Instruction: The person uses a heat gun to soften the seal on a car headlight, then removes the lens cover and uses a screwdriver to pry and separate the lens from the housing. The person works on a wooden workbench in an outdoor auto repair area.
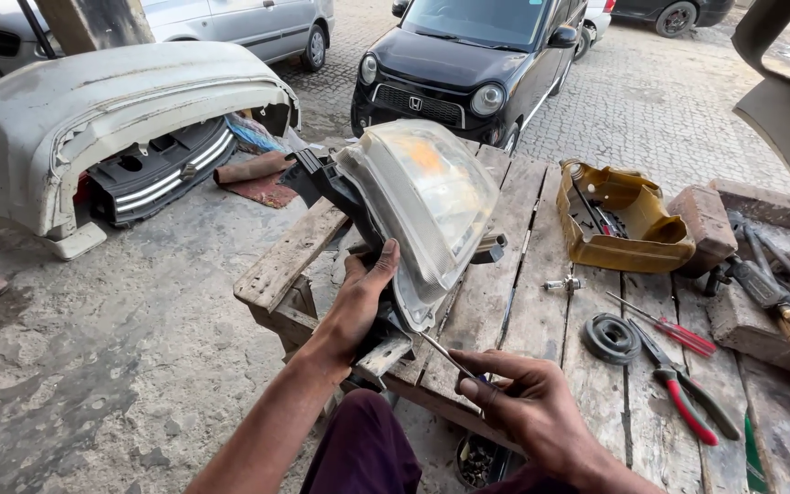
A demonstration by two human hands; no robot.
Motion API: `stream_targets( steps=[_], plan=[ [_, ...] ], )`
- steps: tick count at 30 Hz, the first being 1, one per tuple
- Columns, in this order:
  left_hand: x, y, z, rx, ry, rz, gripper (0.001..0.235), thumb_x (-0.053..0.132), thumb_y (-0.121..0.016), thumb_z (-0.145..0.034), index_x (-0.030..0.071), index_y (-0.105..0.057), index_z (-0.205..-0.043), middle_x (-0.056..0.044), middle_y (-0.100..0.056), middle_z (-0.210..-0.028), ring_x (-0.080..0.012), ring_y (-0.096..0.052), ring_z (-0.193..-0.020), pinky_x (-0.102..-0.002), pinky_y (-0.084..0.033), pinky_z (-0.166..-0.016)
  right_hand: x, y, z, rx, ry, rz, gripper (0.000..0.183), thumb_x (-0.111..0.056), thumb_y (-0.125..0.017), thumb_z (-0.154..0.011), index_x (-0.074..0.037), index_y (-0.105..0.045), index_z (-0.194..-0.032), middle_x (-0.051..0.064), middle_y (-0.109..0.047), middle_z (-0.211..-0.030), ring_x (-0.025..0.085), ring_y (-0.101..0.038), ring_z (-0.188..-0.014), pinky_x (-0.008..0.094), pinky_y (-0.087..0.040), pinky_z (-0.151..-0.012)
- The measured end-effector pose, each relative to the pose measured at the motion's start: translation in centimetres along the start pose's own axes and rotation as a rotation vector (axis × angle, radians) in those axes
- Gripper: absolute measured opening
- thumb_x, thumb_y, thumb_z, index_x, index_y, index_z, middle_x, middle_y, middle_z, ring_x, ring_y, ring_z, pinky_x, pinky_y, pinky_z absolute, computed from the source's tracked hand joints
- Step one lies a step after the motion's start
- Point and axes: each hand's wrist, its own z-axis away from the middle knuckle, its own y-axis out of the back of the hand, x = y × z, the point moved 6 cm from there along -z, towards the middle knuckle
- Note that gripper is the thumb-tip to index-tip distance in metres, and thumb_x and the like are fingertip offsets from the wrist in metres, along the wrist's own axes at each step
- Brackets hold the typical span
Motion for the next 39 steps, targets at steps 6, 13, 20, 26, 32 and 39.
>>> stream_targets(
  steps=[6, 13, 20, 26, 32, 39],
  plan=[
    [-0.4, 0.1, -0.5, 0.0, -0.047, 0.017, 0.109, 0.072, -0.04, -0.082, 0.012, 0.002, -0.162, -0.011, -0.002, -0.173, -0.0292, -0.013, -0.16, -0.05, -0.01, -0.13, 1.0, -0.3, 0.1, 0.023, -0.273, -0.281, 0.042, 0.004, -0.08, -0.08, 0.008, -0.084, -0.122, 0.01, -0.046, -0.045, 0.015, -0.034, -0.033, 0.026, -0.021, -0.03],
    [-0.8, 0.1, -0.5, -0.009, -0.037, 0.067, 0.115, 0.07, -0.044, -0.082, 0.011, 0.014, -0.161, -0.009, -0.001, -0.174, -0.0285, -0.01, -0.161, -0.049, -0.01, -0.13, 1.4, -0.5, 0.2, 0.014, -0.359, -0.365, 0.046, 0.007, -0.074, -0.08, 0.013, -0.081, -0.125, 0.02, -0.062, -0.061, 0.016, -0.034, -0.031, 0.026, -0.014, -0.027],
    [-1.1, -0.4, -0.6, 0.014, -0.022, 0.082, 0.117, 0.068, -0.046, -0.083, 0.01, 0.023, -0.158, -0.006, 0.012, -0.173, -0.0268, -0.006, -0.162, -0.047, -0.009, -0.131, 1.9, -0.2, 0.6, -0.018, -0.426, -0.477, 0.046, 0.007, -0.068, -0.084, 0.012, -0.078, -0.129, 0.021, -0.068, -0.081, 0.017, -0.032, -0.033, 0.026, -0.01, -0.026],
    [-1.4, -0.9, -0.6, 0.079, 0.038, 0.143, 0.123, 0.065, -0.055, -0.079, 0.012, 0.023, -0.159, -0.007, 0.012, -0.173, -0.031, -0.002, -0.161, -0.048, -0.007, -0.131, -2.5, 2.3, 0.9, -0.001, -0.276, 0.293, 0.041, -0.018, -0.083, -0.081, -0.013, -0.091, -0.121, 0.003, -0.087, -0.092, 0.008, -0.034, -0.046, 0.026, -0.027, -0.043],
    [-1.6, -1.7, -0.4, 0.083, 0.029, 0.132, 0.123, 0.065, -0.054, -0.08, 0.014, 0.026, -0.157, -0.007, 0.018, -0.172, -0.029, -0.004, -0.162, -0.048, -0.006, -0.131, -9.4, 2.2, 2.1, -0.161, 0.267, 0.915, 0.036, -0.028, -0.072, -0.087, -0.028, -0.081, -0.122, -0.006, -0.089, -0.098, 0.014, -0.084, -0.072, 0.034, -0.064, -0.065],
    [-2.1, -2.2, -0.7, 0.081, -0.008, 0.129, 0.114, 0.062, -0.052, -0.085, 0.011, 0.018, -0.159, -0.006, 0.019, -0.172, -0.0284, -0.003, -0.161, -0.046, -0.003, -0.131, -9.8, 0.5, 1.4, -0.171, 0.245, 0.826, 0.036, -0.03, -0.066, -0.092, -0.021, -0.077, -0.126, 0.0, -0.087, -0.109, 0.017, -0.083, -0.097, 0.032, -0.059, -0.078]
  ],
)
